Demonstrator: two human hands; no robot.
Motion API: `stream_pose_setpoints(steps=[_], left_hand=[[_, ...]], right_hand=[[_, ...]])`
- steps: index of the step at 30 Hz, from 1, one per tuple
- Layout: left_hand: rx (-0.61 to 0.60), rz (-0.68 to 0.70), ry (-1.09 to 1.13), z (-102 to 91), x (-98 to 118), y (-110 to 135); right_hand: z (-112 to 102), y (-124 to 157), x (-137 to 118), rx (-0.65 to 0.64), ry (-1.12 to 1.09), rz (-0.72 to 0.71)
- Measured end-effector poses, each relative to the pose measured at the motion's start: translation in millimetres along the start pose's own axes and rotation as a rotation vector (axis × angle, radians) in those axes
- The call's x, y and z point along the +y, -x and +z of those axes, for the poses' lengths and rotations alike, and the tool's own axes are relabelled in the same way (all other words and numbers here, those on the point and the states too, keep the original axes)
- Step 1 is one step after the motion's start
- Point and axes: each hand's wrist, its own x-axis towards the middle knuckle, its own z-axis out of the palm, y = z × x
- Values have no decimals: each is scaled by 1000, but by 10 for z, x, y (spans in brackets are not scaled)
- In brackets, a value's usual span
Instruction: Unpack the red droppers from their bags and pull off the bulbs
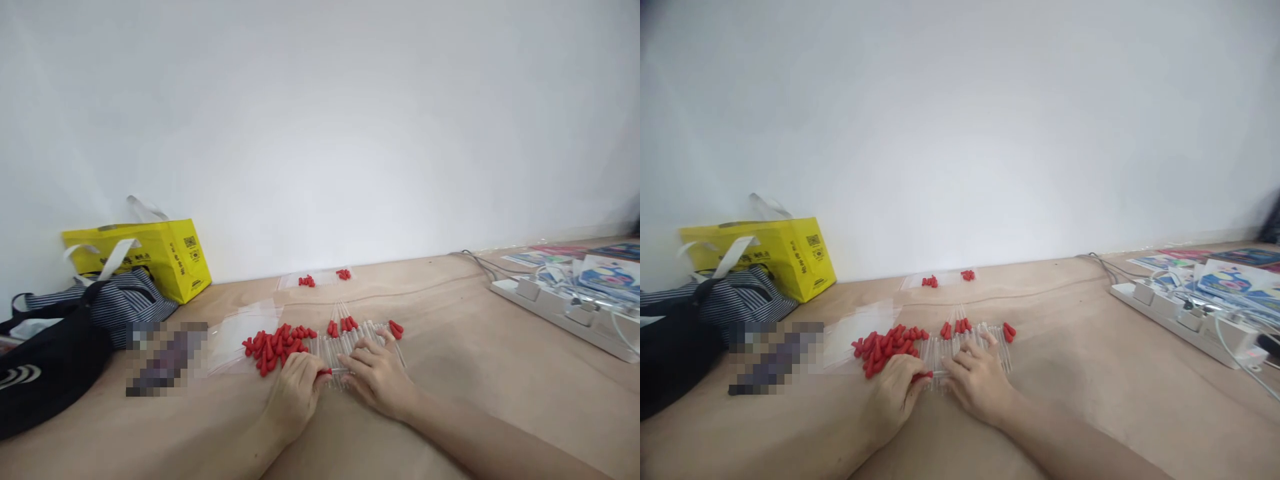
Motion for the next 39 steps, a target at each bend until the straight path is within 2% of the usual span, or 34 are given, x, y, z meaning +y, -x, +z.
stream_pose_setpoints(steps=[4,9,16,23,28,31,35,39], left_hand=[[-12,27,-31,-19,-3,-39],[-52,23,-71,-45,-16,-28],[-72,122,-133,-46,5,12],[-48,199,-160,2,-10,44],[-46,160,-152,-47,-8,21],[-39,28,-120,-116,-66,17],[6,-172,-24,-132,-121,6],[-40,-301,110,-81,-86,-60]], right_hand=[[46,13,-11,21,6,-21],[2,16,-7,10,20,-65],[-92,43,13,-51,14,-114],[-131,33,21,-55,5,-133],[-161,37,81,-53,39,-151],[-219,42,234,-23,58,-30],[-270,20,520,-37,33,316],[-220,37,809,-104,-25,659]])
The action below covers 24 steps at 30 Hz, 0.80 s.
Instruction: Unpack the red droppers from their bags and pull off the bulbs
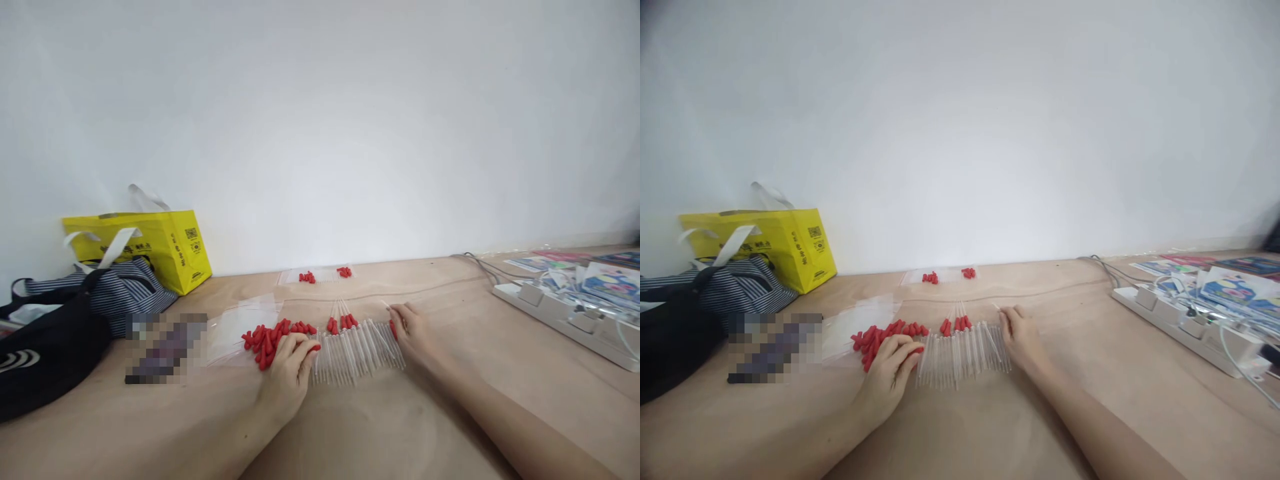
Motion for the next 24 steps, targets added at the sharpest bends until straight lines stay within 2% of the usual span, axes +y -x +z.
stream_pose_setpoints(steps=[1,3,7,9,16,24], left_hand=[[-23,-41,28,7,17,-30],[-89,-142,72,12,46,-117],[-323,-417,96,39,79,-368],[-397,-495,84,90,92,-484],[-476,-528,6,297,193,-617],[-416,-568,39,256,213,-614]], right_hand=[[17,-32,68,-7,10,87],[50,-82,203,-19,36,171],[89,-129,386,-63,78,255],[87,-136,410,-80,90,293],[13,-124,255,-50,98,401],[66,-51,-11,-133,9,313]])
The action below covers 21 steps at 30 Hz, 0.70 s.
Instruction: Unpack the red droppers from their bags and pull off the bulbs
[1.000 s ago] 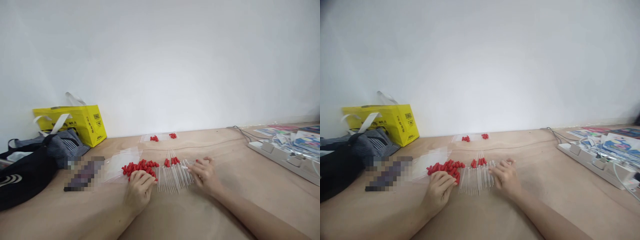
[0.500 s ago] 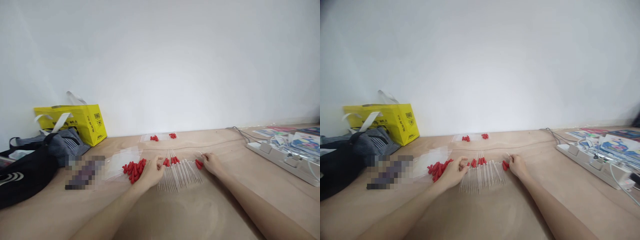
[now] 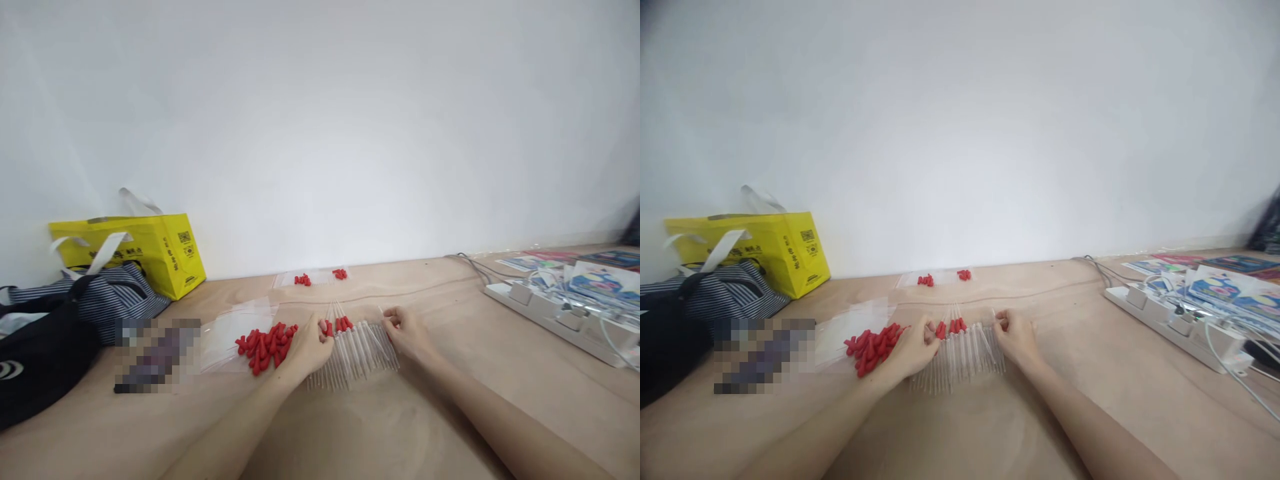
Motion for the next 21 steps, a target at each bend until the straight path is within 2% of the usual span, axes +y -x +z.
stream_pose_setpoints(steps=[8,16,18,21], left_hand=[[59,-32,138,-27,-53,-57],[24,-4,305,45,-62,-36],[-7,28,357,74,-38,-18],[-49,70,417,118,19,39]], right_hand=[[122,60,-136,-10,98,-32],[91,79,-183,-24,49,-98],[85,98,-218,-63,-38,-149],[129,159,-292,-216,-368,-238]])
